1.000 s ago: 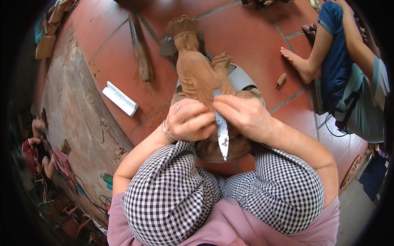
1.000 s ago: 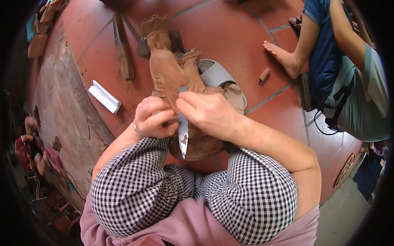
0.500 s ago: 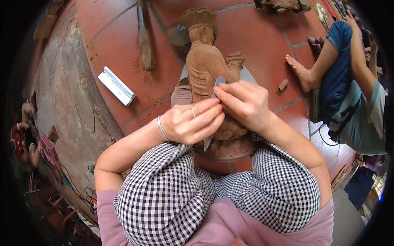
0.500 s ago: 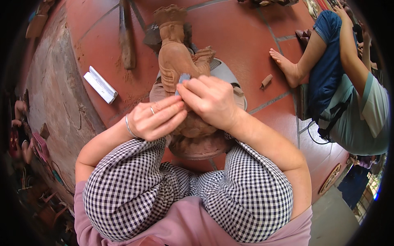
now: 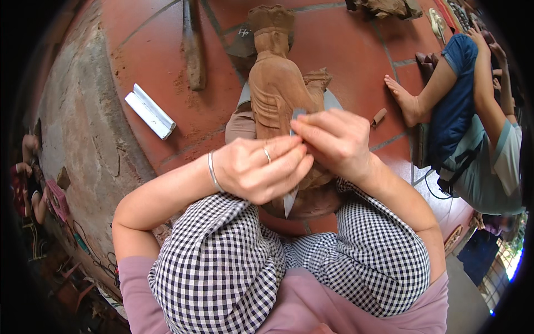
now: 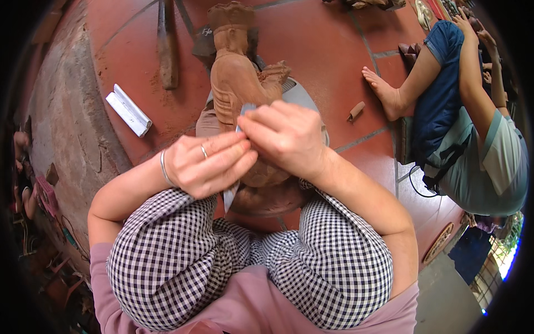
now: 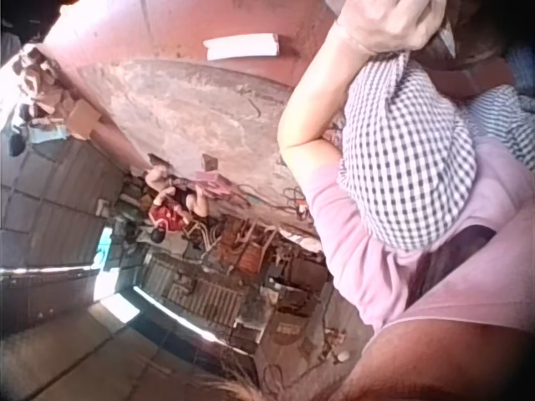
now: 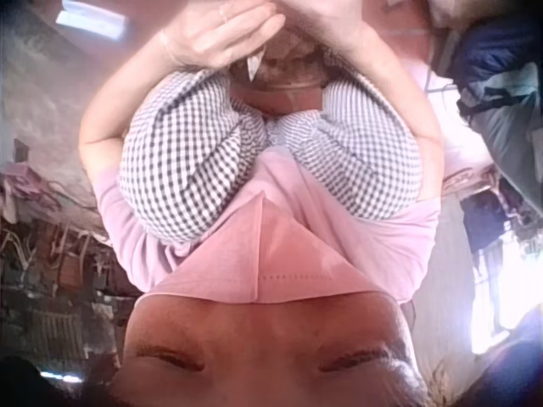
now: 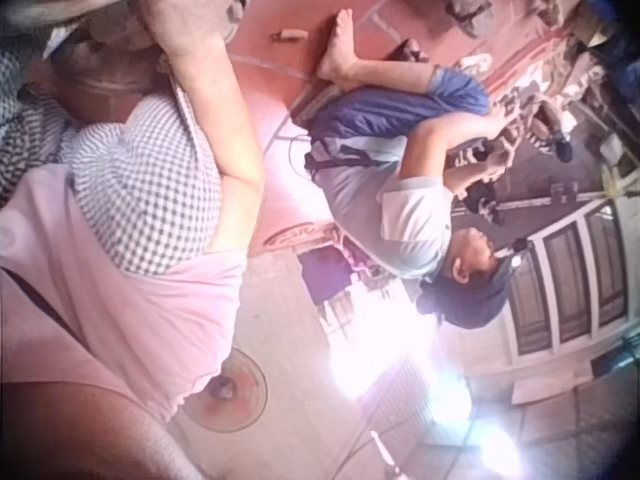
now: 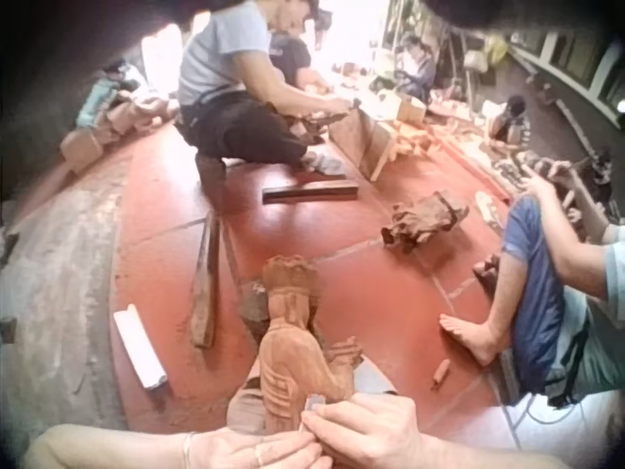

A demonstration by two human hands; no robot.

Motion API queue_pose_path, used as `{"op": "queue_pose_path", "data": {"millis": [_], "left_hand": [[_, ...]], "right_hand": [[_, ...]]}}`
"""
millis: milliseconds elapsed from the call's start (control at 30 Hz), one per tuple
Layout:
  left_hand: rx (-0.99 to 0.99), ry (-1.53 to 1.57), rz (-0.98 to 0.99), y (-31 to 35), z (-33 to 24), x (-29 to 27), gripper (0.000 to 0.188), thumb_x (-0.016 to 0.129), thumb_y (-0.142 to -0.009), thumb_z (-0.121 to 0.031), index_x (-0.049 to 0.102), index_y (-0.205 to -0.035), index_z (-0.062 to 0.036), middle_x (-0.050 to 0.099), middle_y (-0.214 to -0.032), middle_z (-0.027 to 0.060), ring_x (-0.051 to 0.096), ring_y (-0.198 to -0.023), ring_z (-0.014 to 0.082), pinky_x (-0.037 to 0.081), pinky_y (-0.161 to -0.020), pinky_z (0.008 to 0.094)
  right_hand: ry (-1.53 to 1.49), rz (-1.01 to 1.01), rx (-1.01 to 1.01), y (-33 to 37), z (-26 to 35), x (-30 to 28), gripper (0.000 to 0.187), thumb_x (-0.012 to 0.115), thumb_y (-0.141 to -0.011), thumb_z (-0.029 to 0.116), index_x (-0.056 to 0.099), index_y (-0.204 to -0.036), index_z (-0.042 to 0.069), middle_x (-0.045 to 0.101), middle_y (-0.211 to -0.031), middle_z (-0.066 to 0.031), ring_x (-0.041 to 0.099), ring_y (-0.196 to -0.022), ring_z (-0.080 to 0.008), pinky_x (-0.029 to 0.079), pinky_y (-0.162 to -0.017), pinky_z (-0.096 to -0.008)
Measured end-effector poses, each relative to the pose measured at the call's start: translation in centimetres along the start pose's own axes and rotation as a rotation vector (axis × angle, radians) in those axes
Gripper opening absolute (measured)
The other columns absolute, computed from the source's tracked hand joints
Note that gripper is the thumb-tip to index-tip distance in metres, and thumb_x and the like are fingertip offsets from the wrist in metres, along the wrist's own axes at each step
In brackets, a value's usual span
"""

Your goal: The person carves a wooden Buddha statue using a chisel and other hand tools. They refine the folds of the robe and details on the back of the figure while sitting on the floor in a workshop with other artisans.

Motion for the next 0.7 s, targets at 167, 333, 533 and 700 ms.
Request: {"op": "queue_pose_path", "data": {"millis": [167,333,533,700], "left_hand": [[0.040,0.010,0.007,0.8,-0.8,1.2,0.031,0.069,-0.066,-0.008,0.074,-0.095,0.0011,0.070,-0.090,0.0104,0.073,-0.086,0.0224,0.061,-0.068,0.0263],[0.006,0.009,-0.021,-0.7,-0.1,1.1,0.034,0.068,-0.062,-0.009,0.074,-0.094,0.0011,0.070,-0.088,0.0105,0.073,-0.085,0.0220,0.060,-0.067,0.0263],[0.031,0.036,-0.005,0.0,-1.3,1.7,0.035,0.069,-0.060,-0.009,0.074,-0.094,0.0014,0.069,-0.090,0.0107,0.072,-0.084,0.0213,0.060,-0.070,0.0270],[0.027,0.033,-0.010,-1.0,-0.4,2.1,0.032,0.069,-0.062,-0.008,0.074,-0.092,0.0012,0.068,-0.088,0.0095,0.072,-0.083,0.0207,0.061,-0.071,0.0273]], "right_hand": [[-0.074,-0.024,0.056,1.8,0.2,0.7,0.026,0.074,-0.068,0.012,0.073,-0.093,0.006,0.068,-0.083,-0.0013,0.065,-0.065,-0.0162,0.052,-0.053,-0.0285],[-0.062,-0.047,0.023,0.8,0.0,-0.2,0.028,0.073,-0.067,0.010,0.073,-0.095,0.004,0.070,-0.083,-0.0037,0.067,-0.064,-0.0175,0.053,-0.053,-0.0288],[-0.098,-0.027,0.054,2.4,0.2,0.4,0.028,0.073,-0.067,0.009,0.073,-0.095,0.005,0.070,-0.085,-0.0030,0.066,-0.064,-0.0171,0.053,-0.053,-0.0283],[-0.025,-0.029,0.058,1.4,0.0,-0.4,0.029,0.072,-0.066,0.010,0.074,-0.095,0.006,0.071,-0.085,-0.0028,0.066,-0.066,-0.0161,0.052,-0.052,-0.0281]]}}
Point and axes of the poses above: each hand's wrist, its own y-axis away from the middle knuckle, its own x-axis out of the palm, z = x × y, the point moved 1 cm from there along -y, towards the middle knuckle
